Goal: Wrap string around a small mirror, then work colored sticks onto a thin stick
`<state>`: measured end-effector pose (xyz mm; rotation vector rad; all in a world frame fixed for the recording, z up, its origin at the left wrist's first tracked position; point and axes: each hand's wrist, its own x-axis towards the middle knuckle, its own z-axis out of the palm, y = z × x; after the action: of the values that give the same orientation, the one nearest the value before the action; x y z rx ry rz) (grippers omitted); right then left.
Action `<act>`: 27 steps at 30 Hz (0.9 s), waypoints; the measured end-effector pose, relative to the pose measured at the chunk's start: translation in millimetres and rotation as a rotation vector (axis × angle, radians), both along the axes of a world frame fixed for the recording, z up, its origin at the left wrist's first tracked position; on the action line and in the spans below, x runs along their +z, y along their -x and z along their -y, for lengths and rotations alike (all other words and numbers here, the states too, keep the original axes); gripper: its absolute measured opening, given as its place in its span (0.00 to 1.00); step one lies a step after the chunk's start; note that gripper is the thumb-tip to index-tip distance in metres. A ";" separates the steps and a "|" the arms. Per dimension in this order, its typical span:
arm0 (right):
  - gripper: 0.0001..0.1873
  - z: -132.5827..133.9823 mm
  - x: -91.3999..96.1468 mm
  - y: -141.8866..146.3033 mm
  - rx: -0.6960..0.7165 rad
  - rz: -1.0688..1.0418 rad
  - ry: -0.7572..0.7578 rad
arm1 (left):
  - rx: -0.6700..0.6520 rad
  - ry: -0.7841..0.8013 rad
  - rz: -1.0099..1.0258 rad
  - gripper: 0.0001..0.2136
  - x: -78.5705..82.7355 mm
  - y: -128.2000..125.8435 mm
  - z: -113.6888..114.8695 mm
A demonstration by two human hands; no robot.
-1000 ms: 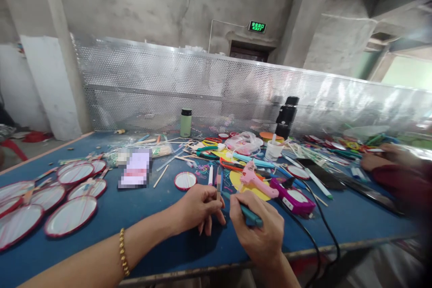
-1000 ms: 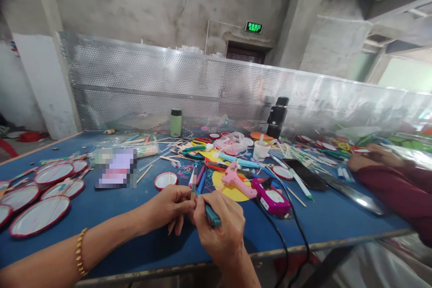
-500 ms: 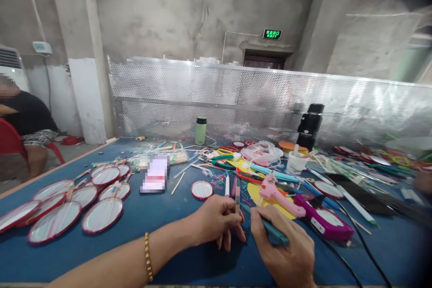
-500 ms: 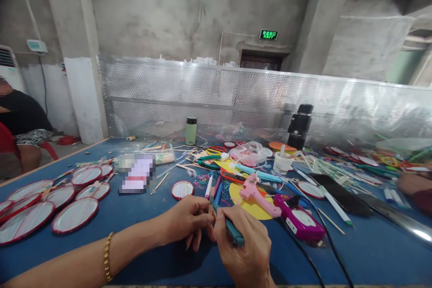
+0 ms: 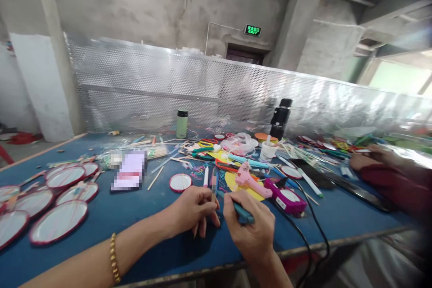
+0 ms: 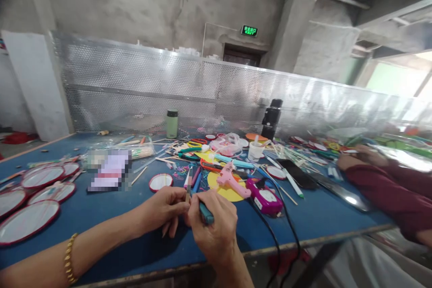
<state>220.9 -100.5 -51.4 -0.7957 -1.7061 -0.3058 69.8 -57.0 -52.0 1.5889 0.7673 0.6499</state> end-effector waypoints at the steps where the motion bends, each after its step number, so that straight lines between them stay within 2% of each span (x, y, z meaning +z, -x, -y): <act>1: 0.08 0.3 -0.1 0.5 -0.002 -0.001 0.005 | -0.001 0.002 -0.003 0.08 0.1 0.3 0.2; 27: 0.07 -1.3 -1.3 0.9 0.002 -0.009 0.003 | -0.016 -0.008 -0.002 0.07 1.0 1.1 2.0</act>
<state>220.0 -99.2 -52.7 -0.7969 -1.6989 -0.2979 68.7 -59.0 -51.0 1.6017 0.7534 0.6412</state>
